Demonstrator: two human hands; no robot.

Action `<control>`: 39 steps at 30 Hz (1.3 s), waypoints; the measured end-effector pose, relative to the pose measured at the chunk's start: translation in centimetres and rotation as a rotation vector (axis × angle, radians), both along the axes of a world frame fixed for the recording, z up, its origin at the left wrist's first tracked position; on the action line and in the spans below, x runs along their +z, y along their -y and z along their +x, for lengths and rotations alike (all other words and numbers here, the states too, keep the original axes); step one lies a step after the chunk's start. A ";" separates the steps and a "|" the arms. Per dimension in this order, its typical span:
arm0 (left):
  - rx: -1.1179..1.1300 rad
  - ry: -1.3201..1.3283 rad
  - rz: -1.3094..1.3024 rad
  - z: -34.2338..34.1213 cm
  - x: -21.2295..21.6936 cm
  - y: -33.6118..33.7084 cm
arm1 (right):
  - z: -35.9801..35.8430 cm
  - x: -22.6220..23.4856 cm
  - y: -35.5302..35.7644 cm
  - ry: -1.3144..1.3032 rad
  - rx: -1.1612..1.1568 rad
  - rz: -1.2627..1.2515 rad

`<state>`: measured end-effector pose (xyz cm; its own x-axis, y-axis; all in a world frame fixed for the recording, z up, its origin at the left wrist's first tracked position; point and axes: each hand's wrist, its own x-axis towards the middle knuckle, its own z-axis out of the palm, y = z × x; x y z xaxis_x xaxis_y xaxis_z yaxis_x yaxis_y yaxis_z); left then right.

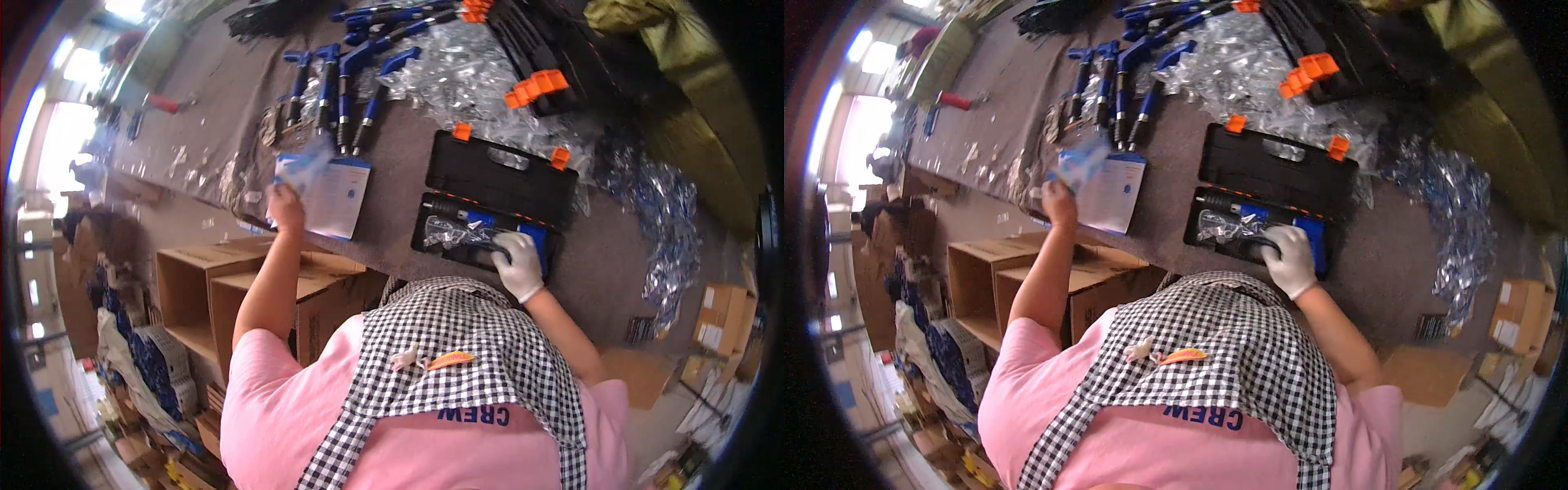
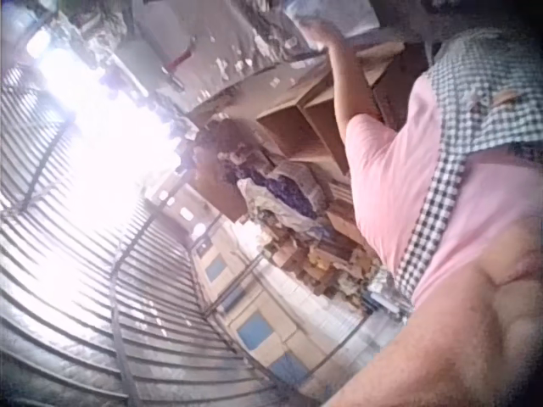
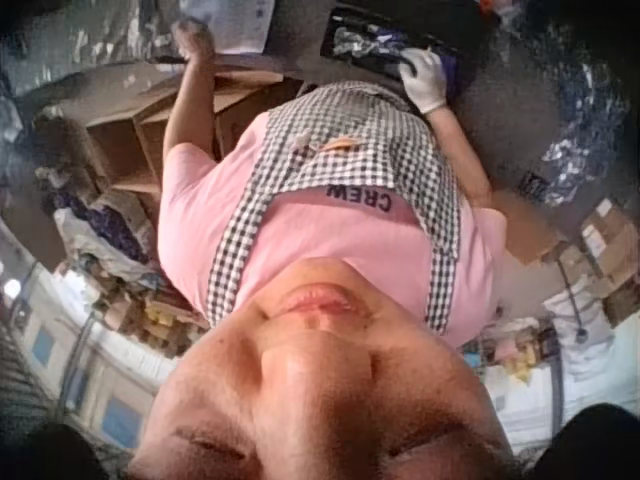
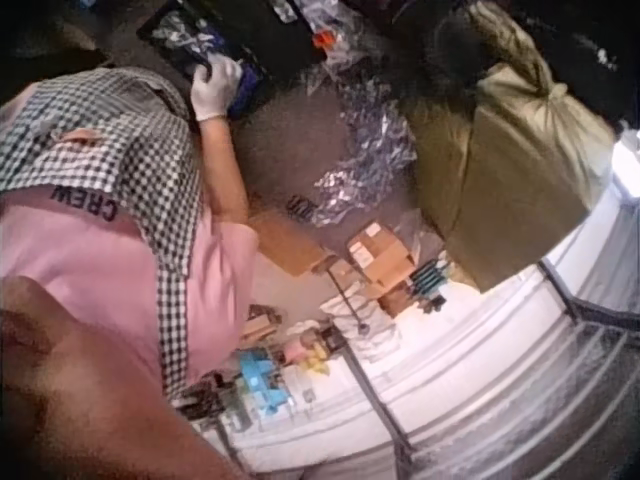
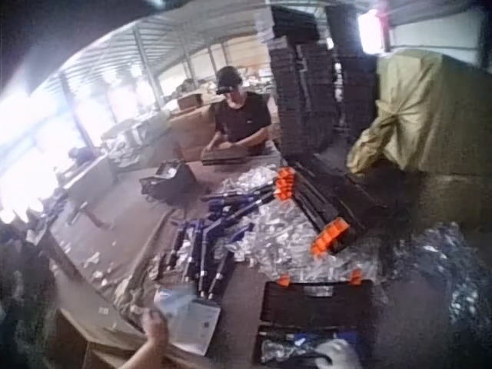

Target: Packaging handheld tools into plastic cases and then into cardboard boxes for shipping.

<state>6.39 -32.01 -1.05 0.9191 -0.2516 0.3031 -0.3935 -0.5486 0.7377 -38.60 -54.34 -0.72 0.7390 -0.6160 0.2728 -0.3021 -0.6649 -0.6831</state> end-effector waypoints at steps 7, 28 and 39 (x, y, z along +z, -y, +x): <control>-0.689 -0.093 0.415 -10.6 2.9 7.9 | 5.3 -1.1 -1.2 0.127 0.056 0.964; -1.439 0.233 0.659 -22.7 -4.5 22.0 | -0.8 -4.3 10.4 -0.626 -0.677 0.647; -1.194 0.252 0.388 -20.9 -5.2 25.6 | 1.2 0.8 3.3 -0.886 0.385 -0.227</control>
<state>-14.53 -57.65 -6.23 -0.0091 -0.9876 0.1570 -0.8929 0.0787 0.4432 -37.35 -57.61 0.12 0.8715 -0.2928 -0.3934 -0.3781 -0.9121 -0.1586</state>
